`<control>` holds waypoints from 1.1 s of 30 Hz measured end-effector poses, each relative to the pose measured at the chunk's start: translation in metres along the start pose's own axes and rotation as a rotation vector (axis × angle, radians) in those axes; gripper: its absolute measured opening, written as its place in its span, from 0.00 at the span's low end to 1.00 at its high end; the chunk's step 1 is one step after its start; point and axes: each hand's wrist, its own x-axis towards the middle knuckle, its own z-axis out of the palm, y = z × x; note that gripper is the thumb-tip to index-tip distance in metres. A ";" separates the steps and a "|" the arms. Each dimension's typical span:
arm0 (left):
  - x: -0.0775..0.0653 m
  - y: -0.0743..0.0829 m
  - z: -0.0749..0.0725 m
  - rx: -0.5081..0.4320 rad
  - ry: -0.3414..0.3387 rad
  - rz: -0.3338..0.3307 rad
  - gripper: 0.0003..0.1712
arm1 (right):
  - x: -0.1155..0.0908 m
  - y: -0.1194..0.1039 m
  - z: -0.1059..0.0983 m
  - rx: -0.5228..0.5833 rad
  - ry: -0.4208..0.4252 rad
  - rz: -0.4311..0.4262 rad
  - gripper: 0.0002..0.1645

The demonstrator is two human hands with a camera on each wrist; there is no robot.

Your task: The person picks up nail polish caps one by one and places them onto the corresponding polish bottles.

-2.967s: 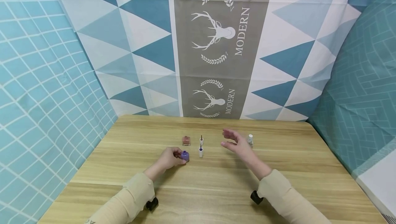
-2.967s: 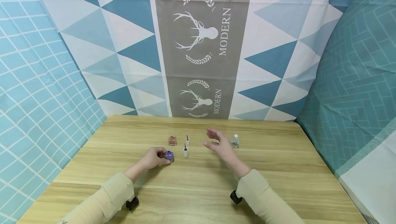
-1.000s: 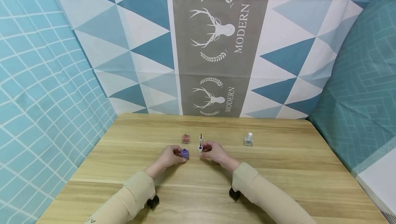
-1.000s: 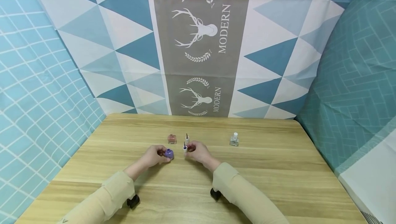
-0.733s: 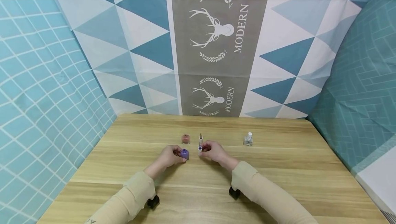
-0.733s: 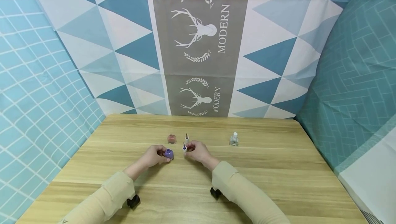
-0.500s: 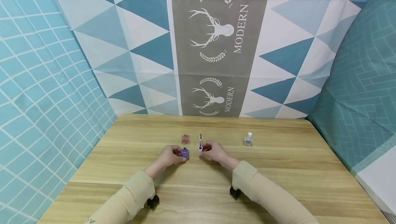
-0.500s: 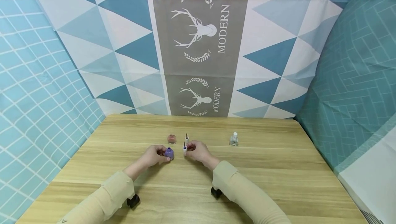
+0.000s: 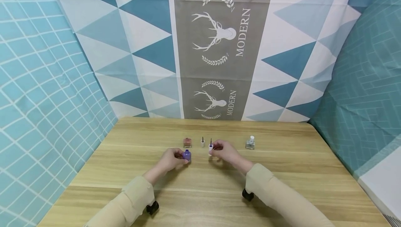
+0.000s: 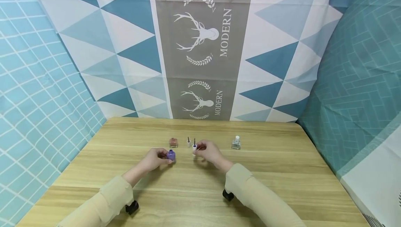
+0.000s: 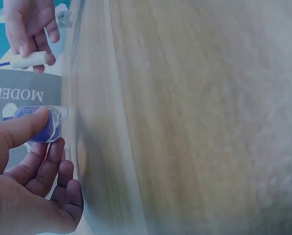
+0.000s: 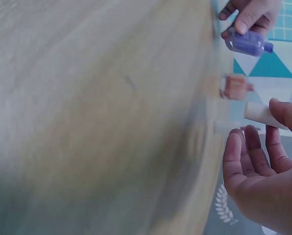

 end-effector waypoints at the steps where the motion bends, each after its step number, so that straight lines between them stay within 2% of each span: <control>1: 0.000 0.001 0.000 -0.004 0.000 0.000 0.13 | -0.001 -0.002 -0.003 -0.003 0.005 -0.004 0.17; 5: -0.003 0.007 -0.002 -0.008 0.010 0.015 0.14 | -0.004 -0.009 -0.017 -0.006 0.028 -0.018 0.17; 13: -0.010 0.026 -0.006 0.004 0.058 0.089 0.12 | -0.016 -0.029 -0.045 -0.051 0.037 -0.018 0.18; 21: -0.015 0.043 -0.009 0.011 0.109 0.132 0.13 | -0.027 -0.043 -0.070 -0.135 0.036 -0.119 0.19; 27: -0.020 0.060 -0.016 0.030 0.131 0.218 0.15 | -0.038 -0.060 -0.086 -0.157 0.035 -0.154 0.18; 33: -0.028 0.079 -0.022 0.026 0.119 0.294 0.13 | -0.054 -0.079 -0.101 -0.176 0.050 -0.194 0.19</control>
